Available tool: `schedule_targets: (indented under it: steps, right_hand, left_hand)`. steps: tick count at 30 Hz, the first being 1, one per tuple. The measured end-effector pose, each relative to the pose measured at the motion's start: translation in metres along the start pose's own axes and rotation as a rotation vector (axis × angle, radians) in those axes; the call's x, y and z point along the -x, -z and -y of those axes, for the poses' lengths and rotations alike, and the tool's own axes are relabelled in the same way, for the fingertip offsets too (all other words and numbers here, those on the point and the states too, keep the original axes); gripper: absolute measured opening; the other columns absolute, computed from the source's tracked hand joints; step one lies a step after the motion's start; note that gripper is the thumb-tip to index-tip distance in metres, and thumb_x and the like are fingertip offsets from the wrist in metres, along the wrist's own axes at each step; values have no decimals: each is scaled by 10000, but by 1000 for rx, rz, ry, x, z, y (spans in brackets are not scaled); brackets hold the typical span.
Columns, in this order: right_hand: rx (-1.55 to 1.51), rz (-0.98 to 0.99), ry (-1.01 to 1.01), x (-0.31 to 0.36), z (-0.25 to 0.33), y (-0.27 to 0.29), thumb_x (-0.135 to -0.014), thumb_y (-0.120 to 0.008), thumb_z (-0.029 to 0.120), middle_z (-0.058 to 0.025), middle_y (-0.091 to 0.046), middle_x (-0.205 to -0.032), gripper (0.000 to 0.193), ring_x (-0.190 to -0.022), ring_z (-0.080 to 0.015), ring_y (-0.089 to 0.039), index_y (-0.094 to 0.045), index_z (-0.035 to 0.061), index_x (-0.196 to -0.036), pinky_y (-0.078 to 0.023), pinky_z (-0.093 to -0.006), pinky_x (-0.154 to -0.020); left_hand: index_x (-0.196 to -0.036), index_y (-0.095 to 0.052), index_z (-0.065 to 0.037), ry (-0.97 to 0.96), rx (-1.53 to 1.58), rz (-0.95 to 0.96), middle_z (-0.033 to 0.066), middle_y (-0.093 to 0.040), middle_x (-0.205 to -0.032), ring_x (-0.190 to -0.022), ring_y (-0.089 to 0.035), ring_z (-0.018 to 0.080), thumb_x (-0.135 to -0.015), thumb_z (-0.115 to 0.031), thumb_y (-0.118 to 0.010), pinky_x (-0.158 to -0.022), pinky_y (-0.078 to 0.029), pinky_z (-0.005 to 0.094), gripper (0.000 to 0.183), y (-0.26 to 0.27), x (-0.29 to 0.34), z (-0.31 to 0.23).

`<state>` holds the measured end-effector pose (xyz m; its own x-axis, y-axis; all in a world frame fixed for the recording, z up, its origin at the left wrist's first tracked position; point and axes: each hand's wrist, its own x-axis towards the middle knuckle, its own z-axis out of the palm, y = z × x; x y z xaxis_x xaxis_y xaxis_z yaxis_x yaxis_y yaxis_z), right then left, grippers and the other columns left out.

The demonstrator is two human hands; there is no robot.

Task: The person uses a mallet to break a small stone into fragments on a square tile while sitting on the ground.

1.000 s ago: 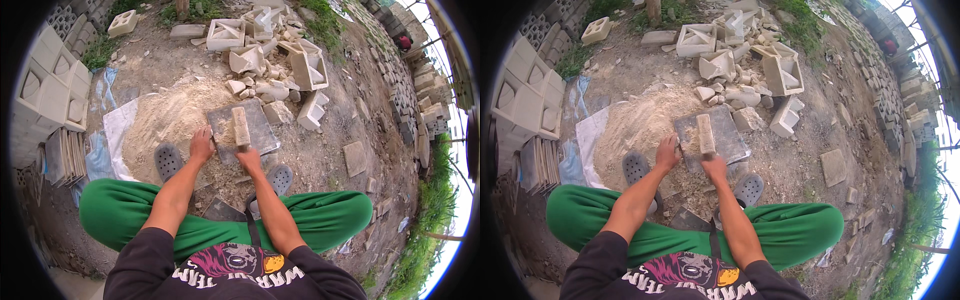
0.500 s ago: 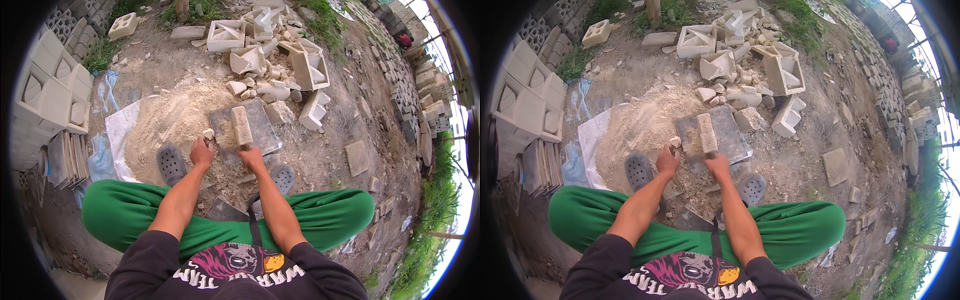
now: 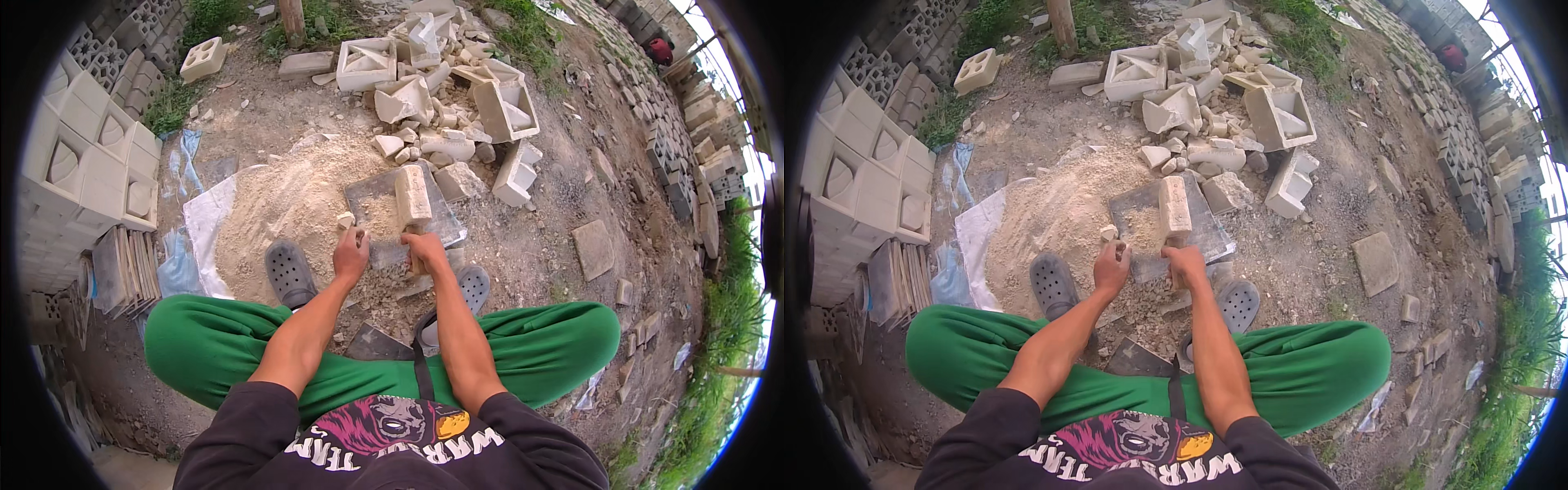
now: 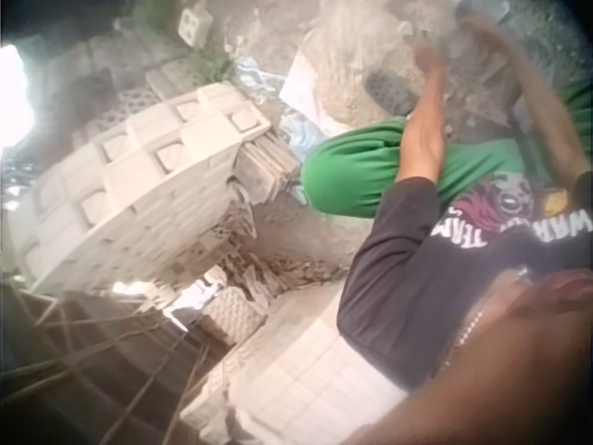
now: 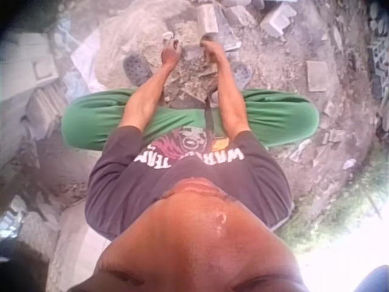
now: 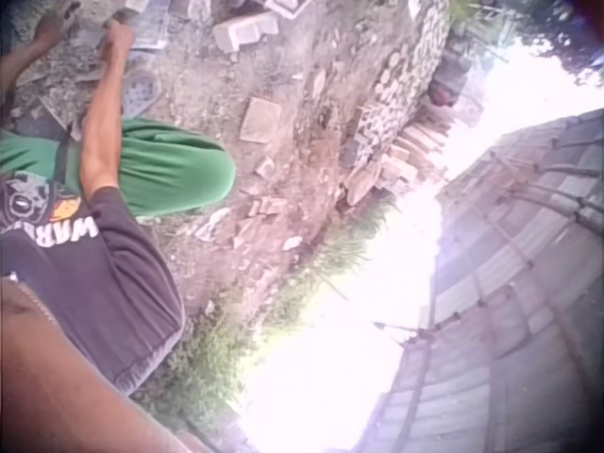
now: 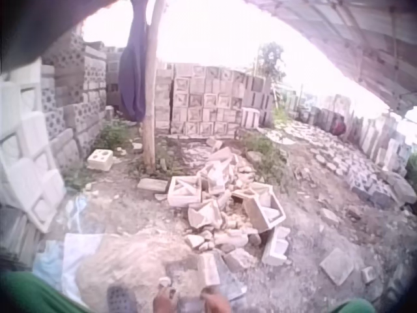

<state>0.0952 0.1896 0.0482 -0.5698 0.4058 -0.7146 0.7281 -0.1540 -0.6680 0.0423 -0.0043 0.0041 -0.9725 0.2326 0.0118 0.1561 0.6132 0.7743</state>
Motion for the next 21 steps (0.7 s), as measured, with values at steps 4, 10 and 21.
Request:
schedule_targets:
  steps: [4,10,21]
  right_hand:
    - [-30,-14,14,15,13,7,-758,-741,162,-120,-618,-607,237,-491,-228,-626,-654,-59,-754,-508,-378,-461]
    - [28,-87,220,48,66,20,-765,-714,213,-97,-643,-582,264,-501,-191,-648,-676,-48,-765,-514,-358,-504]
    - [221,-68,404,6,16,-29,-776,-745,202,-81,-661,-658,267,-498,-185,-642,-657,-50,-787,-509,-351,-483]
  left_hand:
    - [-1048,-695,-103,-53,-44,-13,137,-689,-1019,-867,-671,327,-916,-278,-686,-790,-521,446,219,4,-41,-39]
    - [-1039,-702,-67,-60,-283,129,165,-627,-1030,-997,-633,352,-903,-182,-645,-841,-522,462,187,-3,-31,-5]
    - [-992,-736,-56,6,-26,23,161,-685,-936,-925,-663,330,-846,-112,-700,-848,-526,424,160,-17,-30,1]
